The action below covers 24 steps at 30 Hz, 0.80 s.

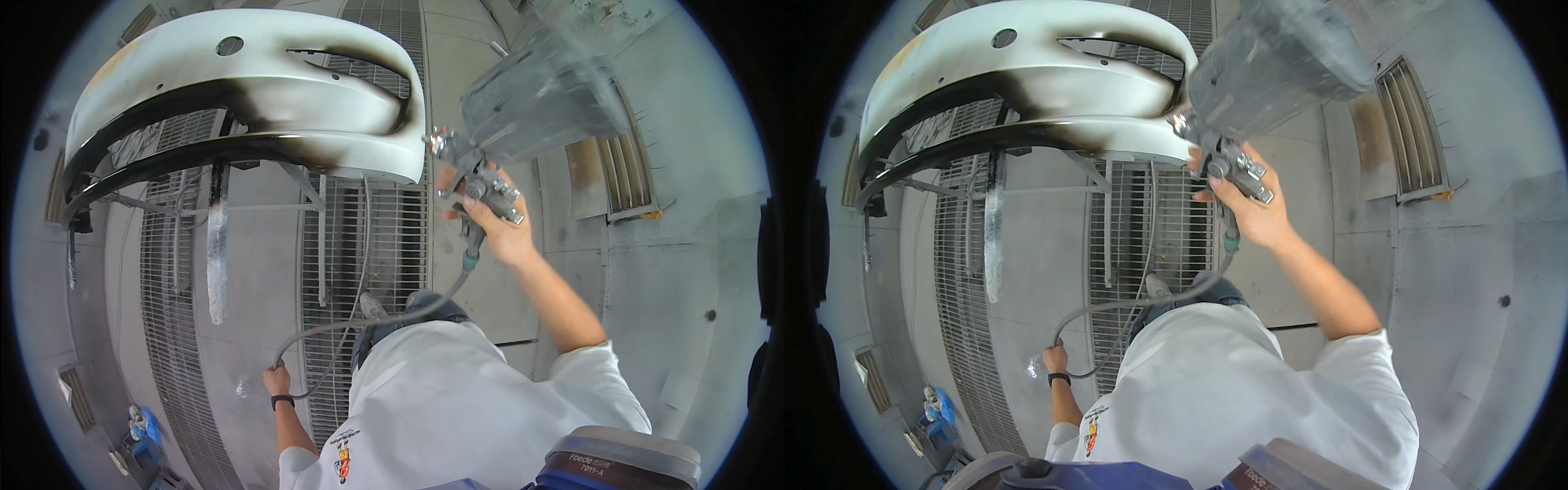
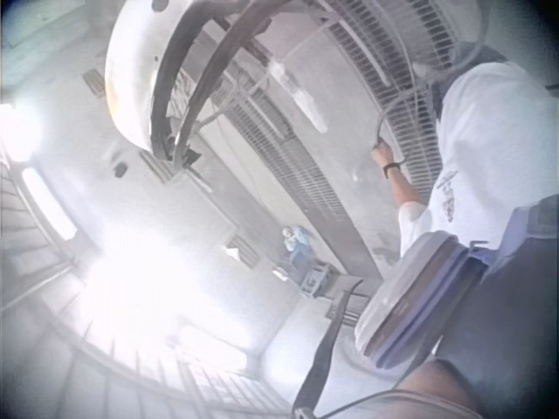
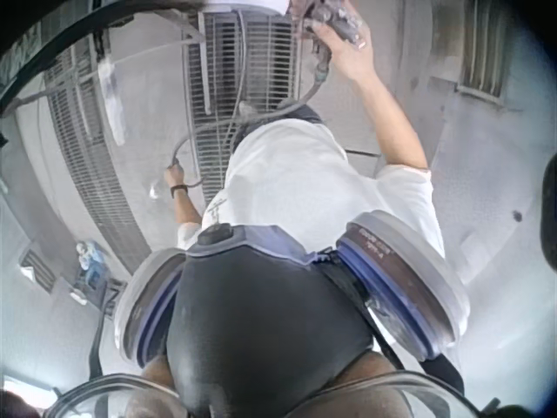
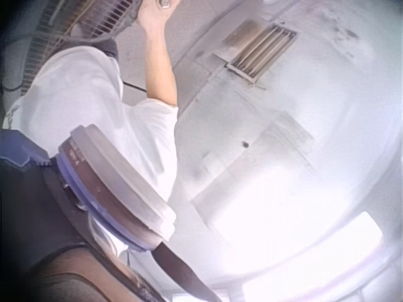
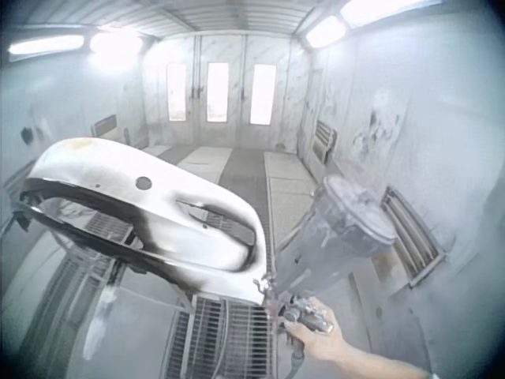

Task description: The person wipes a white car bumper with a yellow cloth, then uses a spray gun to apply black paint to the bumper's surface. The bumper is mounted on a stand in a paint booth.

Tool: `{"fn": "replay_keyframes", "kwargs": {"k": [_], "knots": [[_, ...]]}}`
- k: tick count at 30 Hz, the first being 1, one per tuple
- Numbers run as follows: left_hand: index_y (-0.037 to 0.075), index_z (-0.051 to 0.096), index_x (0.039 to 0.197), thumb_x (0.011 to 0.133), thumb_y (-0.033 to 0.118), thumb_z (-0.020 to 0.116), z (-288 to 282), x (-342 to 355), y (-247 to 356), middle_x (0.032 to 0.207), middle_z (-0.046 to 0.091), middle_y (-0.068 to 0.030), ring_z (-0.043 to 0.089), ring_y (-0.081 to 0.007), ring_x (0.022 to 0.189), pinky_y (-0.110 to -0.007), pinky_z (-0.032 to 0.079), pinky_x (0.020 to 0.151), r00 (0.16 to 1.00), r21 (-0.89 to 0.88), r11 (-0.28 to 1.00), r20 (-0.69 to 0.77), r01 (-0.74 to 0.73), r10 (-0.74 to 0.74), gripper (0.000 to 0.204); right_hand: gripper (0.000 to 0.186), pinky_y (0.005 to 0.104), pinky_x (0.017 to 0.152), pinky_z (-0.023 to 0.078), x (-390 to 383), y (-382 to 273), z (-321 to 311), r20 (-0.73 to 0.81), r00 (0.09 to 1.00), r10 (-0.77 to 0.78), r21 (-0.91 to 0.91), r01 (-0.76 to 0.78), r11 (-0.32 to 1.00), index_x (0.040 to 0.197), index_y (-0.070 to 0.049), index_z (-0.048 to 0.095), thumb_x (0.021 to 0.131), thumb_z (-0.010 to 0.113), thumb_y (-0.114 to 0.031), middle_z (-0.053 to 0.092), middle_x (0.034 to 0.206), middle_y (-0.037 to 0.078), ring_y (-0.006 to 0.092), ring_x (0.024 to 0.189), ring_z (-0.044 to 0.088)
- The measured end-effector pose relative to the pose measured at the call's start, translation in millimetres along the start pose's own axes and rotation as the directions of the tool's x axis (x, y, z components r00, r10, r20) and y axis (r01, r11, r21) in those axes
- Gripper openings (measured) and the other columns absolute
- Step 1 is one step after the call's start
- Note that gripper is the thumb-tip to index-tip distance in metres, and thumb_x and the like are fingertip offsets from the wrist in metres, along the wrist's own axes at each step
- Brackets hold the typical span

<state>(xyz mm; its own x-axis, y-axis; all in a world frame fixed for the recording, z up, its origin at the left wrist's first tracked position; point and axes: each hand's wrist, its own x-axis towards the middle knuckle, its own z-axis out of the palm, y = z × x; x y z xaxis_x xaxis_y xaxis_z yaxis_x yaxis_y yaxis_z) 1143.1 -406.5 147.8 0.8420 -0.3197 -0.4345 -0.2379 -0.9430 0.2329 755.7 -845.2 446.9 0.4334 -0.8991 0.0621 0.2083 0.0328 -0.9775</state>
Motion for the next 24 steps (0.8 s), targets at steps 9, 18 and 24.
{"fn": "replay_keyframes", "kwargs": {"k": [9, 18, 24], "knots": [[-0.007, 0.069, 0.075, 0.097, 0.032, 0.068, -55.1, -44.0, -121.5, 0.065, 0.064, -0.0147, 0.061, -0.0251, 0.054, -0.042, 0.049, 0.054, 0.956, -0.311, 0.905, 0.058, 0.290, -0.287, 0.045, 0.059, 0.0292, 0.063, 0.056, -58.6, 114.4, 28.4, -0.282, 0.959, -0.022, 0.221, 0.087, 0.971, 0.136, 0.009, 0.054, 0.107, 0.049, -0.042, 0.072, 0.115, 0.017, 0.0221, 0.103, 0.071], [0.005, 0.060, 0.071, 0.099, 0.037, 0.065, -102.4, 62.5, -178.0, 0.057, 0.050, -0.0024, 0.049, -0.0175, 0.045, -0.034, 0.046, 0.044, 0.979, -0.287, 0.936, 0.098, 0.202, -0.181, 0.043, 0.069, 0.0242, 0.052, 0.049, -50.2, 198.3, 128.3, -0.514, 0.856, 0.047, 0.219, 0.078, 0.973, 0.140, 0.009, 0.054, 0.108, 0.044, -0.052, 0.074, 0.104, 0.013, 0.0171, 0.089, 0.072], [0.010, 0.058, 0.070, 0.101, 0.032, 0.067, -161.6, 131.1, -197.2, 0.063, 0.052, -0.0012, 0.050, -0.0148, 0.050, -0.032, 0.046, 0.048, 0.945, -0.406, 0.865, 0.254, 0.296, -0.204, 0.039, 0.064, 0.0247, 0.051, 0.048, -14.0, 215.8, 190.1, -0.510, 0.859, -0.050, 0.355, 0.263, 0.897, 0.132, 0.008, 0.062, 0.108, 0.047, -0.050, 0.073, 0.093, 0.009, 0.0125, 0.079, 0.068]]}}
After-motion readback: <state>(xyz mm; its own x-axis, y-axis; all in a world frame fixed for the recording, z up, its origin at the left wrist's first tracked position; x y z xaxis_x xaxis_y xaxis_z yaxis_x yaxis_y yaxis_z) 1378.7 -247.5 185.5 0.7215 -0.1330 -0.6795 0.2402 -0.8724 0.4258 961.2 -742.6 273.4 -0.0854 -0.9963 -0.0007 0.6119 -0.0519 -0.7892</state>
